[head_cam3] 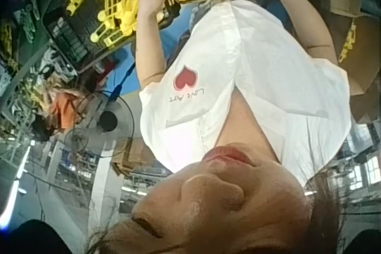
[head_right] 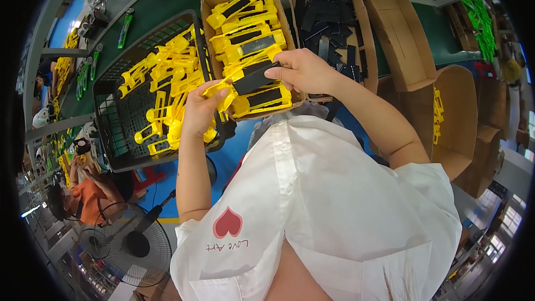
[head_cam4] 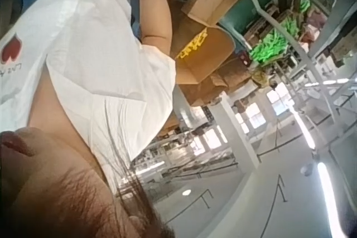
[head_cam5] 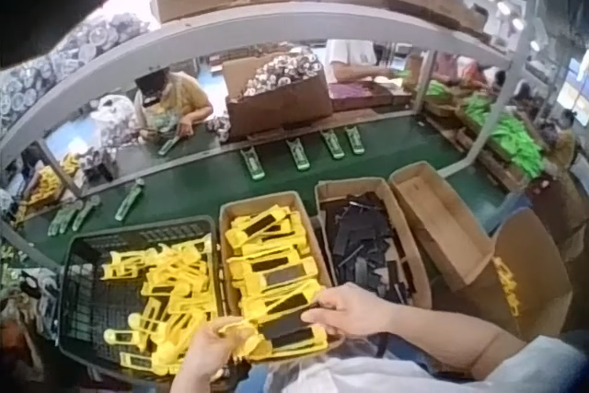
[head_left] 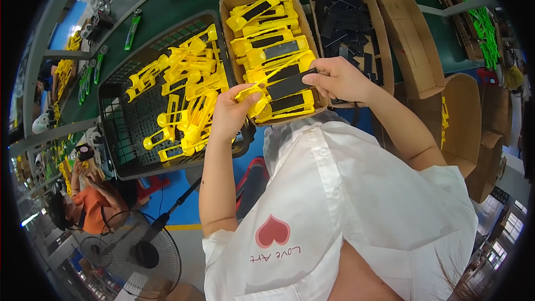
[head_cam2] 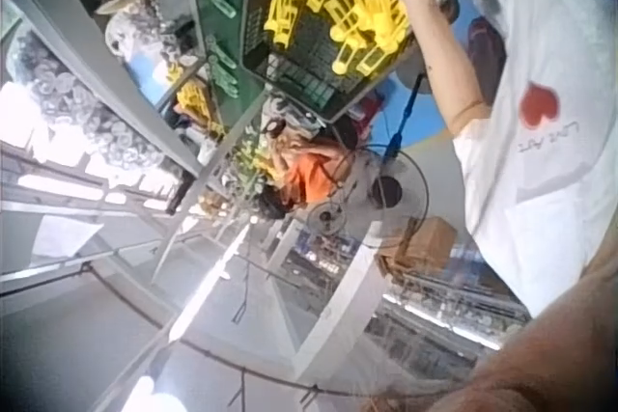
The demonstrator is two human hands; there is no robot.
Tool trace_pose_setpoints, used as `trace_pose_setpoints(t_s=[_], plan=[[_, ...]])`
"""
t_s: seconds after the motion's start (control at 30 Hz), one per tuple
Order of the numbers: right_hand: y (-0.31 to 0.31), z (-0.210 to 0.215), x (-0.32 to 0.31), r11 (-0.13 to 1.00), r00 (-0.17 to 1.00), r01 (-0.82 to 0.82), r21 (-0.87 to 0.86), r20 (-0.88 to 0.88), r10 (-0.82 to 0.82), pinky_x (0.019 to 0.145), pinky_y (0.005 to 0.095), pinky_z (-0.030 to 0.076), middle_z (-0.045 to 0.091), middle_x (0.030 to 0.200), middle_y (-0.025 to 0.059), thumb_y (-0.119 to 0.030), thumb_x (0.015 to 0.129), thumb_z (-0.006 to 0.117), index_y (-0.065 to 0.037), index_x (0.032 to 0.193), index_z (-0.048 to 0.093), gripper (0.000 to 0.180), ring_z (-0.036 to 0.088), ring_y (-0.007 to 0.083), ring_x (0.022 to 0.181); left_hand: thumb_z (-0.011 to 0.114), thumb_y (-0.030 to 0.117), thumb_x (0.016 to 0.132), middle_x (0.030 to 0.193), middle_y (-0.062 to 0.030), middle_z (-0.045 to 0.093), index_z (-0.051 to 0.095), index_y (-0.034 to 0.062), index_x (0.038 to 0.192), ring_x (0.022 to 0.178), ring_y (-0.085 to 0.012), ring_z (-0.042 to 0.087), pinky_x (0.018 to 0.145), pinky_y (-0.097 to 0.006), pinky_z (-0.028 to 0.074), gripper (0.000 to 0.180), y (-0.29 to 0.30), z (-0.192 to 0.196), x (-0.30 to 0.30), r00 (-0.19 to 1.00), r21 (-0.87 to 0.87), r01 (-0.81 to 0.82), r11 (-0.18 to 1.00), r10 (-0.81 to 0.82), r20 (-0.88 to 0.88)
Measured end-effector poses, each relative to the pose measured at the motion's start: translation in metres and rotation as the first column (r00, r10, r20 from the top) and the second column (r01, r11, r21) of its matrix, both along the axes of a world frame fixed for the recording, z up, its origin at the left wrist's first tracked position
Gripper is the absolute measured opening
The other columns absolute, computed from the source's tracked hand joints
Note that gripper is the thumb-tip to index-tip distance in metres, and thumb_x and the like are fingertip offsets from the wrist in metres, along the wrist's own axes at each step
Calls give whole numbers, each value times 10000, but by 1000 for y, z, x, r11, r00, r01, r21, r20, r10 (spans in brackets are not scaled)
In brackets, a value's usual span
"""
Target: Assembling plastic flashlight housings by manually inserting internal black components.
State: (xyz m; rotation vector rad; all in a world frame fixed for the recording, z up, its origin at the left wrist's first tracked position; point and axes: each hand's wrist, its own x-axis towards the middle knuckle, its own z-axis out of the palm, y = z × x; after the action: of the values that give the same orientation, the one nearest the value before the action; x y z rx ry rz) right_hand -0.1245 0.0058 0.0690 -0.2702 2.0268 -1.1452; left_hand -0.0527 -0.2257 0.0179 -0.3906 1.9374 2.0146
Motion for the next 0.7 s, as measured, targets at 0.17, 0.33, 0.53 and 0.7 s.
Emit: trace_pose_setpoints(t_s=[0.17,0.33,0.53,0.7], plan=[[-13,9,2,997,999,-43,72,-30,45,537,226,415,566,666,57,-222,831,539,-8,900,548,226,496,98,528,616,112,776,759,-40,602,579,-35,935,634,-82,535,563,-216,446,219,3,3,4,999,33,-2,999,1,37],[-17,11,3,941,943,-117,319,-262,206,661,297,466,607,795,139,-269,835,519,23,915,560,306,593,217,691,610,91,774,752,-73,603,565,-37,942,597,-120,567,517,-237,481,216,8,0,5,995,100,-48,994,39,89],[-14,-25,4,907,881,-68,416,-401,250,596,297,459,584,731,142,-307,823,529,20,849,552,329,580,223,653,611,85,771,749,-62,606,583,-30,911,623,-118,574,535,-220,454,184,19,-3,4,996,134,-53,990,44,74],[-2,-21,0,834,812,107,540,-532,240,530,263,451,576,736,135,-397,703,651,-35,902,401,483,579,204,619,615,77,766,786,-35,606,596,-19,926,683,-91,548,626,-208,443,188,19,-17,4,999,-36,30,999,-31,-27]])
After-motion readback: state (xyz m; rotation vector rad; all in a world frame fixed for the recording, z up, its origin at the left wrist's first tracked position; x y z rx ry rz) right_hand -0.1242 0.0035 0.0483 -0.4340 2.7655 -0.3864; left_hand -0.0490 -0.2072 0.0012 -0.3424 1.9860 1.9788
